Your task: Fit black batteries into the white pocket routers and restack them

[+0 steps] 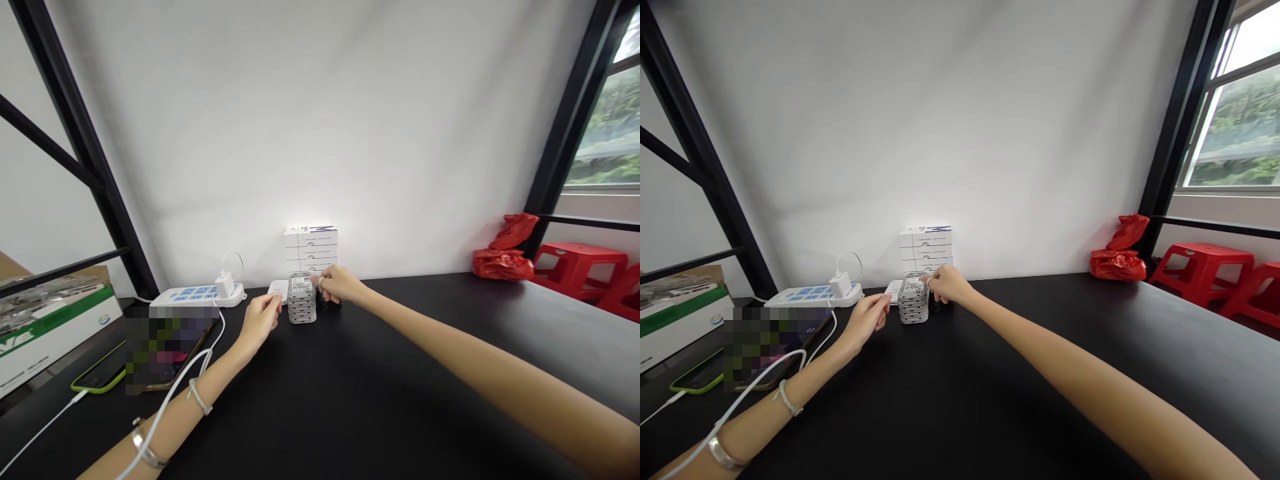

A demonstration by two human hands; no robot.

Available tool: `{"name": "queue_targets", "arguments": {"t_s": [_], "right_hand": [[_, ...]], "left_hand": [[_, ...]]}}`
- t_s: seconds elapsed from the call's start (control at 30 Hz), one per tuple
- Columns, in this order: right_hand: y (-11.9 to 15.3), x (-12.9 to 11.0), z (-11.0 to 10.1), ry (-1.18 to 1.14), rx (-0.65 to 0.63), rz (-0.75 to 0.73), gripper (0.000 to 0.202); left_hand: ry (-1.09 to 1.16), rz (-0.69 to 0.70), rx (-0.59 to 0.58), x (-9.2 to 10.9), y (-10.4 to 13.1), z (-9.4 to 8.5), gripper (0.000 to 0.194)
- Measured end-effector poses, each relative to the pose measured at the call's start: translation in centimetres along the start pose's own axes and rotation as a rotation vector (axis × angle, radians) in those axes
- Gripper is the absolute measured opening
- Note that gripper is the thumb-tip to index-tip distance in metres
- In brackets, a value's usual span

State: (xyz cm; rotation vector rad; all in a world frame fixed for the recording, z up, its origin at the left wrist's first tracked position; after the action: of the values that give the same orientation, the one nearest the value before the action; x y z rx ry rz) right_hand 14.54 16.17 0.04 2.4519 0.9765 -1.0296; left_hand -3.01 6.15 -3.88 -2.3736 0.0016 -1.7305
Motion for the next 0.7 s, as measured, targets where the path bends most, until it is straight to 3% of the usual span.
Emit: {"name": "queue_targets", "arguments": {"t_s": [0.13, 0.27, 0.4, 0.5, 0.63, 0.7], "right_hand": [[-2.3, -0.3, 0.5, 0.098, 0.042, 0.015, 0.038], [-1.7, -0.6, 0.3, 0.158, 0.091, -0.009, 0.028], [2.2, -0.1, -0.4, 0.175, 0.137, -0.032, 0.026], [6.2, 1.0, -0.2, 0.185, 0.138, -0.014, 0.027], [9.4, 2.9, 1.7, 0.175, 0.096, 0.047, 0.027], [9.7, 3.6, 2.8, 0.167, 0.083, 0.068, 0.026]], "left_hand": [[-0.055, 0.013, -0.016, 0.0, 0.1, 0.1, 0.038], [-0.135, 0.054, -0.043, 0.1, 0.2, 0.1, 0.040], [-0.225, 0.155, -0.121, 1.3, 1.3, 0.5, 0.043], [-0.298, 0.222, -0.257, 2.5, 2.5, 1.7, 0.044], [-0.563, 0.271, -0.497, 3.3, 3.8, 3.6, 0.053], [-0.661, 0.269, -0.546, 3.3, 4.1, 4.2, 0.055]]}}
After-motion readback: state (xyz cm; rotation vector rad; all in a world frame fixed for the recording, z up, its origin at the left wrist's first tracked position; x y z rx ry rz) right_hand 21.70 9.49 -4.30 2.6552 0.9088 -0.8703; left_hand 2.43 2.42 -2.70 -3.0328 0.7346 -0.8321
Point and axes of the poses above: each hand's wrist, its own y-axis away from the middle knuckle, its own z-axis out of the palm, x = y × z, the point moved 1 cm from there along -y, towards the middle knuckle, and after that the axes turned 11 degrees about -x, right-handed, at the moved point
